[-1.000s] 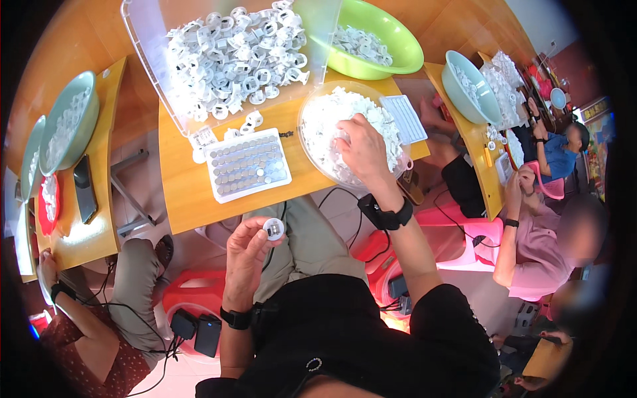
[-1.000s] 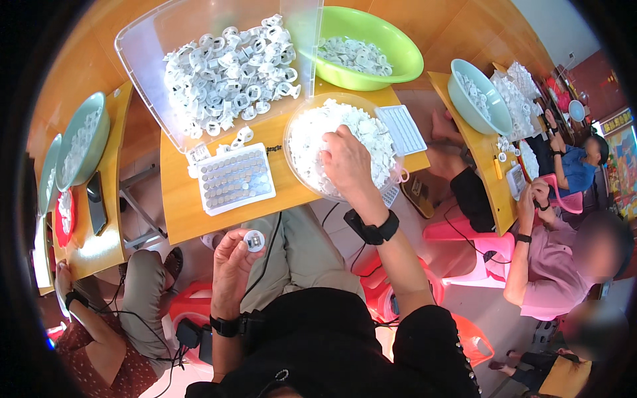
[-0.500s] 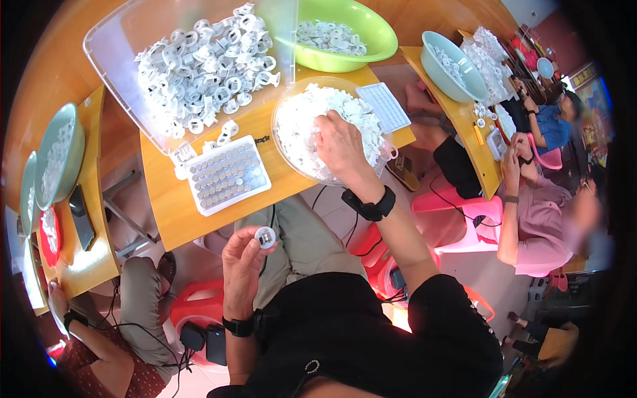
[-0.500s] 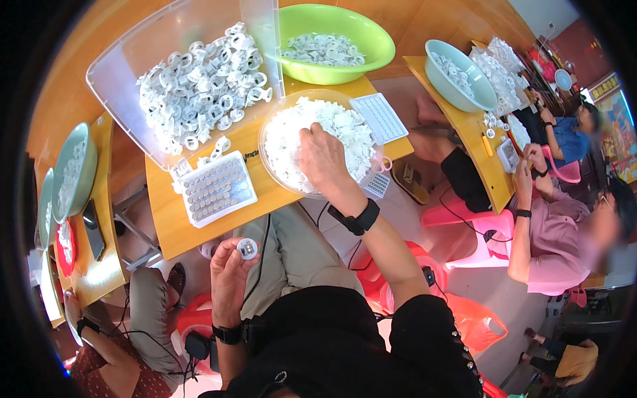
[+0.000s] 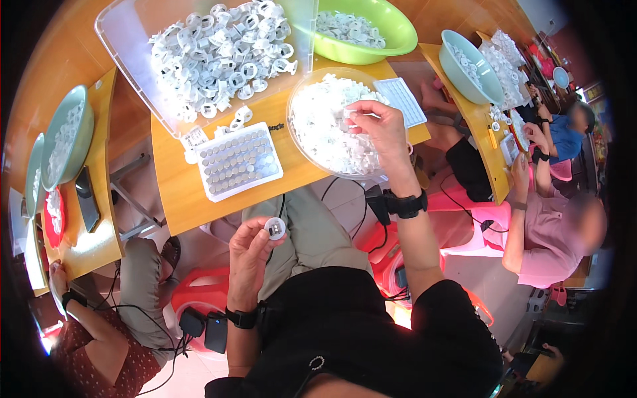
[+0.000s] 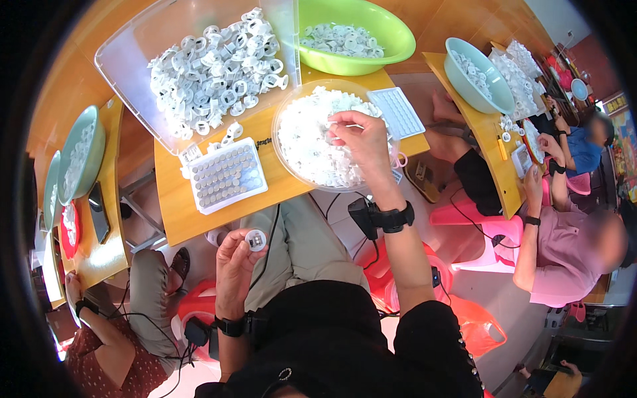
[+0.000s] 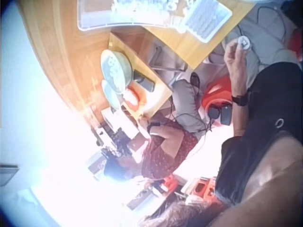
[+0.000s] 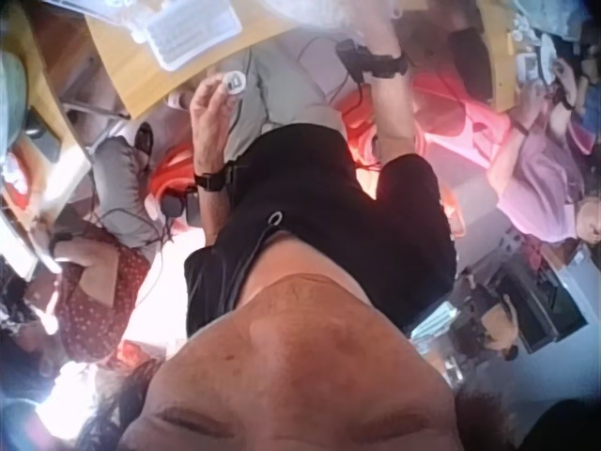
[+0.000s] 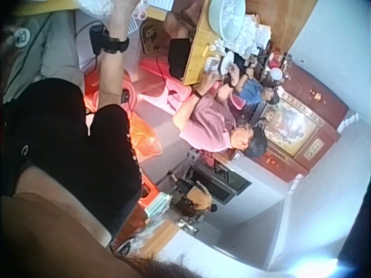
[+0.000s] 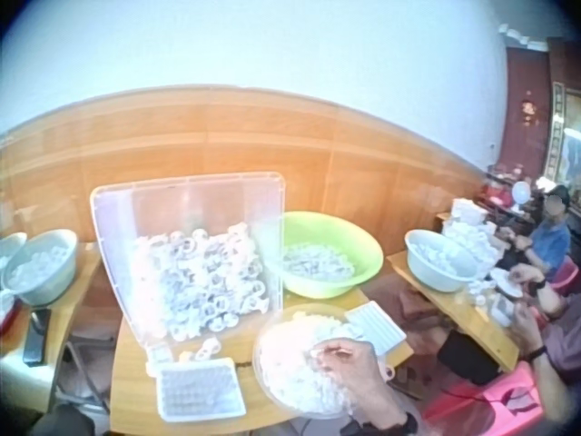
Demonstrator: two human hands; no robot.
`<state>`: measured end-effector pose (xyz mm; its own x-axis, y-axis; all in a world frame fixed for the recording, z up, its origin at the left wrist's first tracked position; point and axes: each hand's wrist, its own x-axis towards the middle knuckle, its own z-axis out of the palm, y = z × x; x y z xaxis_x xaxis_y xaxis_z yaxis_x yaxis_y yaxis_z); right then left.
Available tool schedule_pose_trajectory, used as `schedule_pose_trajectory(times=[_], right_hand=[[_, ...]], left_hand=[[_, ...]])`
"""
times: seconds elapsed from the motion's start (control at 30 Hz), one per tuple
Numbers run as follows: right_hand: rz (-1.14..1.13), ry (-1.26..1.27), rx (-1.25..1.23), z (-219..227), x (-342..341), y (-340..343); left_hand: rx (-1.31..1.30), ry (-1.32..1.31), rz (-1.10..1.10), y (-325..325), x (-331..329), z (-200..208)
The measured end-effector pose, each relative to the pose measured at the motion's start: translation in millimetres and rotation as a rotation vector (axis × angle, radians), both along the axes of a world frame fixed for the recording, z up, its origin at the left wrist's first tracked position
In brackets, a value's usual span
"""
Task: Manually assembling small white and clear plastic shoe components by hand at a workstation.
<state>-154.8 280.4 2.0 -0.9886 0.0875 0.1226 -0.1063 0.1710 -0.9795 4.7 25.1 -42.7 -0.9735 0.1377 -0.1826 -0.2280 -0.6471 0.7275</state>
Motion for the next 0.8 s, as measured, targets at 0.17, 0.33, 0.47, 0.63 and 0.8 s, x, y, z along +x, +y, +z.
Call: schedule_pose_trajectory(times=[0.17, 0.33, 0.47, 0.63, 0.8], right_hand=[[0.034, -0.154, -0.278, 14.1, 9.8, -0.5], [0.039, -0.187, -0.337, 14.5, 14.2, -1.8], [0.068, -0.227, -0.402, 19.8, 19.6, -5.2], [0.104, -0.266, -0.317, 21.3, 25.8, -6.3], [0.175, -0.197, -0.284, 11.2, 32.0, -8.9]], left_hand=[[0.009, -0.009, -0.002, -0.4, 0.7, -0.5], [-0.009, -0.022, -0.008, 0.4, -1.1, -0.8], [-0.004, -0.03, -0.011, -0.3, -0.2, -1.2], [-0.006, -0.062, -0.007, 1.1, 0.0, 2.5], [0.008, -0.072, -0.02, 0.5, -0.5, 3.9]])
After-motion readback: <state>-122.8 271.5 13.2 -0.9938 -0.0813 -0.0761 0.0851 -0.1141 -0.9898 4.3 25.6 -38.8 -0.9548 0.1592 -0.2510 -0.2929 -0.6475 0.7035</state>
